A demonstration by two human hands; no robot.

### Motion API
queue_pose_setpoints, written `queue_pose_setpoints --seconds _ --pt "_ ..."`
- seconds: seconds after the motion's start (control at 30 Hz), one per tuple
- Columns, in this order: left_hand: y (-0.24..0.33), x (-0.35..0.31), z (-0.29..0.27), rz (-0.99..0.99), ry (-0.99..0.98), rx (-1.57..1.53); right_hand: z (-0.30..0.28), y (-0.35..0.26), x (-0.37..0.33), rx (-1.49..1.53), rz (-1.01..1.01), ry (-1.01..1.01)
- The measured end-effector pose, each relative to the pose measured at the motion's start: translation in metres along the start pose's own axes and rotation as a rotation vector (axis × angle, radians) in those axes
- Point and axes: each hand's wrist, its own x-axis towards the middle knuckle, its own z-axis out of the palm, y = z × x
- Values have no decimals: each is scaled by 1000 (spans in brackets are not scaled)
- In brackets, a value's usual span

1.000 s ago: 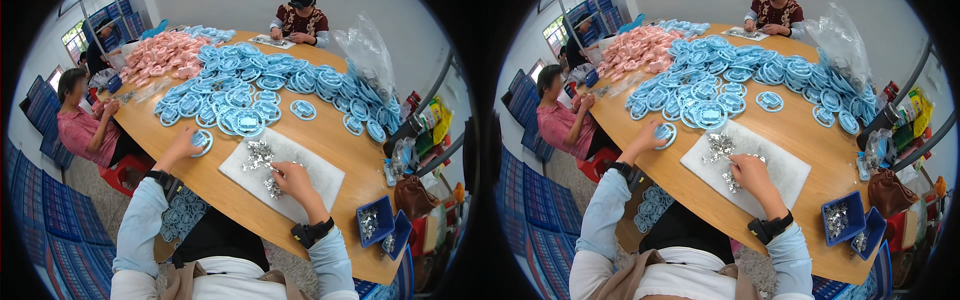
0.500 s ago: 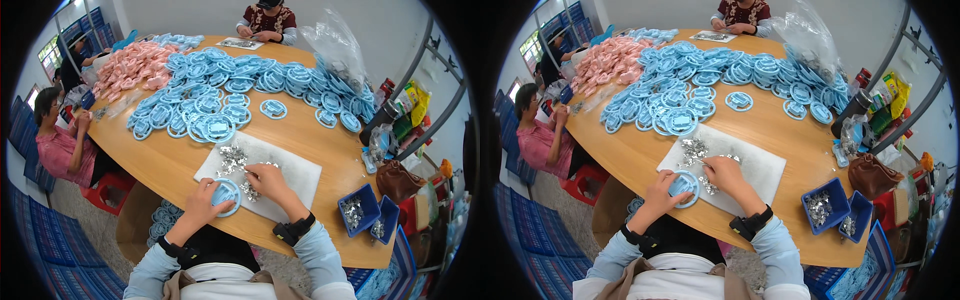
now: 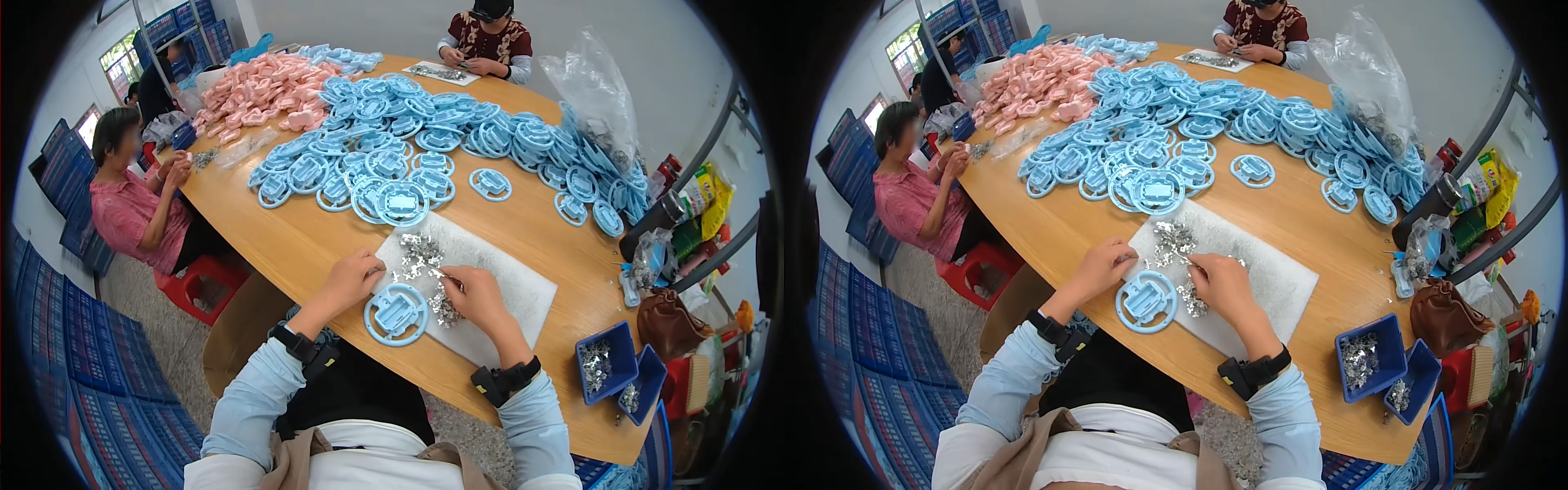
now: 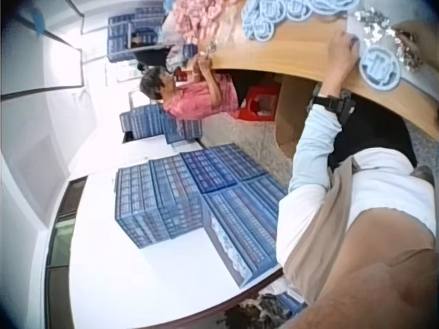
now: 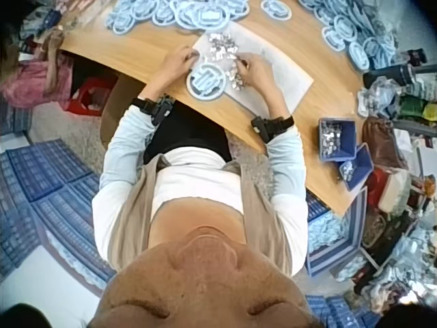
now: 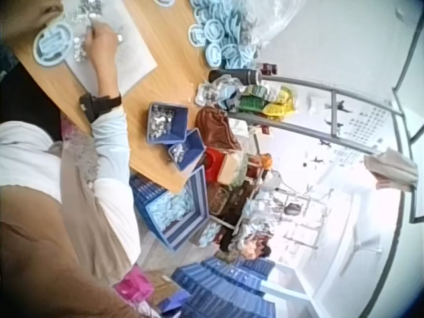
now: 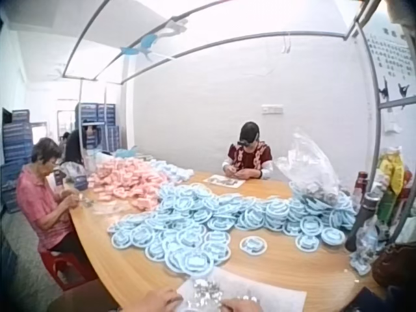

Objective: Manually assembling silver decorative embellishments or metallic components into light blue circular plastic frames or handles at a product manufacturing station.

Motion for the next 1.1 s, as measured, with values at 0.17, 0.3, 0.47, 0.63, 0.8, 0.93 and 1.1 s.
queue_pose_setpoints --seconds 0.17,0.3,0.47,0.63,0.8,0.93,1.1 --pt "1 1 -4 -131 53 -78 -1 -1 0 -12 5 -12" --pt "17 3 -16 -216 38 -100 0 1 0 -13 -3 -10" --pt "33 12 -4 -340 -64 -24 1 2 -1 -19 -14 -23" --pt "22 16 11 -314 -16 18 0 -1 0 -19 -4 -26" --pt "21 14 10 -260 101 -68 0 -5 -1 8 -6 -17" --pt "52 14 -7 -45 136 -101 3 -9 -1 246 80 -38" --pt "69 2 0 -147 43 -375 -5 -30 1 510 232 -238"
